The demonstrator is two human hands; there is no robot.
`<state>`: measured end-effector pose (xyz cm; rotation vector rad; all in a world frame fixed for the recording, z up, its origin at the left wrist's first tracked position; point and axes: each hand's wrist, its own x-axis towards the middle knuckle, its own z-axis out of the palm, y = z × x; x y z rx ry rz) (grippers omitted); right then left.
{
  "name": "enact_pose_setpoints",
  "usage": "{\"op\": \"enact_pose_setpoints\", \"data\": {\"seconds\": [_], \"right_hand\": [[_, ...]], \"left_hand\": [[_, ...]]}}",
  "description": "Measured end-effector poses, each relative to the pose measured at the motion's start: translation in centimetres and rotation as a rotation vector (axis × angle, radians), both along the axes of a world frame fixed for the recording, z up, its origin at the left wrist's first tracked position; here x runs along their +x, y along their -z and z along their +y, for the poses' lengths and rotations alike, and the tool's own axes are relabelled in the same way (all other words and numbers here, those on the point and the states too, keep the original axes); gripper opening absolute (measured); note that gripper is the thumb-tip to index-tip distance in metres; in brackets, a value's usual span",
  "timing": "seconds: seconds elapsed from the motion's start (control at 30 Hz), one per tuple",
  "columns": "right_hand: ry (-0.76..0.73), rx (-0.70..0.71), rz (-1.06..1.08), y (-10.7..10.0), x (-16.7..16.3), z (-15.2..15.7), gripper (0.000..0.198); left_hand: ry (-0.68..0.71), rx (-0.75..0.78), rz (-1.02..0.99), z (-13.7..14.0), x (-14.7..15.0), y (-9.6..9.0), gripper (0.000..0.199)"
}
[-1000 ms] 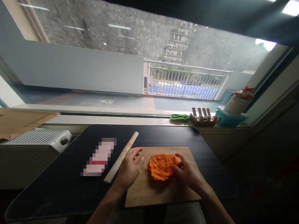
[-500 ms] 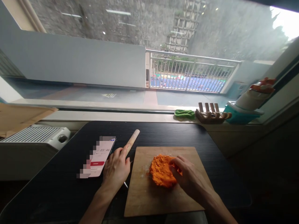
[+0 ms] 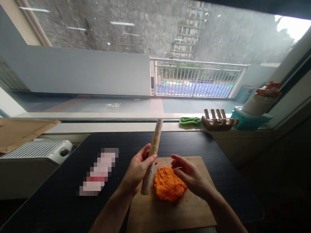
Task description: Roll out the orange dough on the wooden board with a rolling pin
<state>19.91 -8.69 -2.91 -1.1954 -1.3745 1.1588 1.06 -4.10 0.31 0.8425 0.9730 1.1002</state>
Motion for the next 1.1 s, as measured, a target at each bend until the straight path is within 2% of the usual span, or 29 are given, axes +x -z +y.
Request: {"op": "enact_pose_setpoints", "data": {"seconds": [0.07,0.17,0.23,0.33,0.4,0.5,0.6,0.67,0.8,0.9,0.97,1.1], "right_hand": [[-0.105,-0.047,0.143,-0.6,-1.0,-0.1,0.048],[-0.157,-0.12,0.182,-1.2,-2.0,-0.1,0.044],[-0.087,-0.155,0.156,-1.2,-1.4,-0.2,0.04],[0.03,-0.16,0.065,-0.5,1.2,-0.2,0.041],[0.051,-0.112,-0.074,0.0,3.4,0.0,0.037],[-0.048,-0.076,-0.198,0.0,5.5,0.3,0.03],[-0.148,-0.163,-0.119,-0.5,5.5,0.4,0.045],[-0.131,-0.211,-0.029,-0.8,4.8,0.5,0.05],[-0.116,-0.241,0.056,-0.7,3.7,0.6,0.056],[-0.131,-0.156,-0.261,-0.3,4.3,0.9,0.055],[-0.114,-0.084,-0.506,0.0,5.1,1.5,0.046],[-0.063,0.01,-0.75,0.0,6.3,4.2,0.028]], "left_hand": [[0.055,-0.079,-0.16,-0.2,2.1,-0.3,0.044],[0.132,-0.112,-0.279,-0.3,3.7,-0.1,0.028],[0.121,-0.138,-0.303,-0.2,3.7,-0.1,0.019],[0.085,-0.243,-0.336,-0.1,2.8,-0.4,0.026],[0.067,-0.27,-0.322,-0.1,2.1,-0.3,0.027],[0.01,-0.216,-0.26,-0.2,1.7,0.3,0.02],[-0.041,-0.126,-0.177,-0.2,1.7,1.1,0.022],[-0.031,-0.059,-0.096,-0.3,1.7,1.4,0.027],[0.016,0.042,0.077,-0.6,1.7,1.5,0.021],[0.053,0.092,0.159,-0.8,1.7,1.7,0.028],[0.068,0.121,0.195,-0.8,1.8,2.1,0.031],[0.061,0.179,0.255,-0.4,1.9,2.6,0.033]]}}
